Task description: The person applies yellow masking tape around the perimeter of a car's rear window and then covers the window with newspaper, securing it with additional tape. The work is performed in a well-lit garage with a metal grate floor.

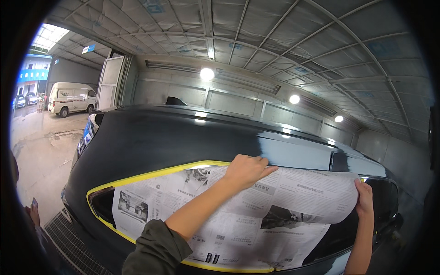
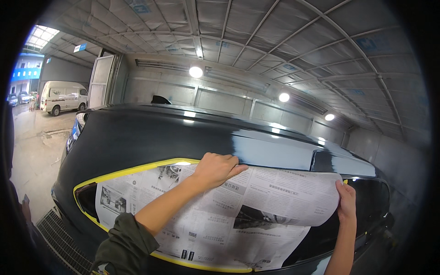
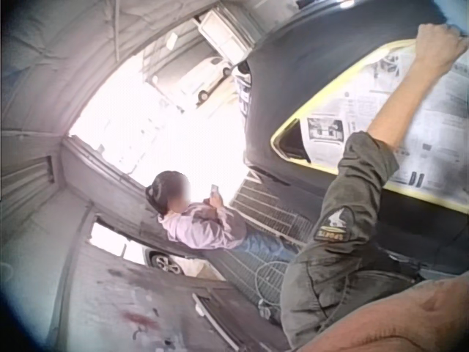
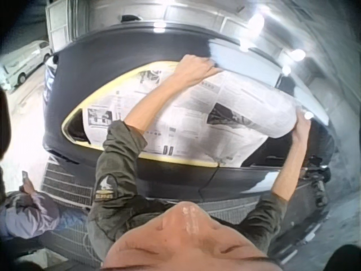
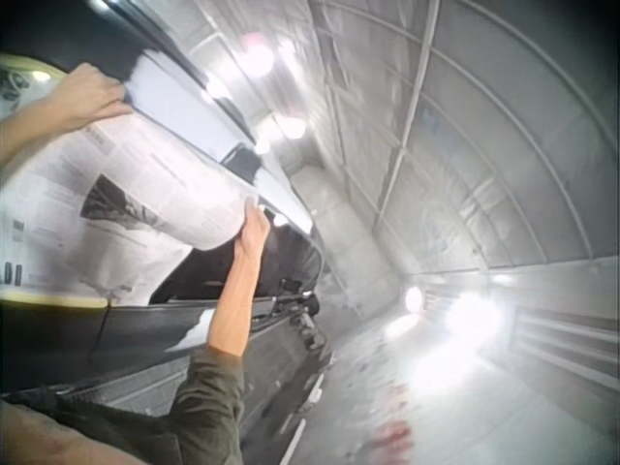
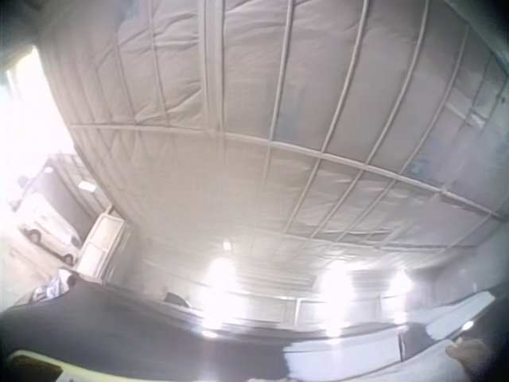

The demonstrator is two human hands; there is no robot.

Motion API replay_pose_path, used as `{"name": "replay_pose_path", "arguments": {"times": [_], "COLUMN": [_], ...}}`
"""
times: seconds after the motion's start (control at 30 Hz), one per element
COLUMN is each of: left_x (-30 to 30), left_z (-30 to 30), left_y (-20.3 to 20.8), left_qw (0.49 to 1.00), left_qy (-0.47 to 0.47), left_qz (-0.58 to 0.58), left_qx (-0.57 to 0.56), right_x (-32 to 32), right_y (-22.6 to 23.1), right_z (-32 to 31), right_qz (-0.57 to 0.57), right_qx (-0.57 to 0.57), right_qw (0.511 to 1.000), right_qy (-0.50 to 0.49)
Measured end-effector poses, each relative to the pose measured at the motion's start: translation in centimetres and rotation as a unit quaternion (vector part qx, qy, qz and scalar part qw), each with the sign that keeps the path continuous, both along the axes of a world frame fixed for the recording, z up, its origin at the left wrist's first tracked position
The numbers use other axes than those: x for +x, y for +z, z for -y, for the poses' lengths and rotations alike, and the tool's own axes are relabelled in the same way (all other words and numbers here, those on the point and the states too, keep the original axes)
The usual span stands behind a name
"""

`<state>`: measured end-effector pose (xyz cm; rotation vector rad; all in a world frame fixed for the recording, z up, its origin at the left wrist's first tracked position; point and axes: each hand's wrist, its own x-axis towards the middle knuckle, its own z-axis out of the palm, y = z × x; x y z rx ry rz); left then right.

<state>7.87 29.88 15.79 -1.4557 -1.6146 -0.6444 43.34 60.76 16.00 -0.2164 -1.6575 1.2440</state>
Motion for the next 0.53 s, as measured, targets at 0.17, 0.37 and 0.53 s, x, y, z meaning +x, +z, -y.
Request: {"name": "replay_pose_path", "arguments": {"times": [0.17, 0.37, 0.53], "left_x": [0.7, 1.1, 1.4], "left_z": [-1.7, -1.5, 0.6], "left_y": [-0.4, -0.8, -1.9], "left_qw": [0.998, 0.993, 0.996], "left_qy": [-0.001, -0.045, -0.063], "left_qz": [-0.025, -0.045, -0.052], "left_qx": [0.054, 0.098, 0.023], "right_x": [-2.4, -1.0, 0.5], "right_y": [-1.8, -5.6, -7.5], "right_z": [-2.2, 0.2, 2.3], "right_qz": [0.047, 0.016, -0.036], "right_qx": [-0.043, -0.050, -0.065], "right_qw": [0.996, 0.997, 0.992], "right_qy": [-0.066, 0.059, 0.105]}}
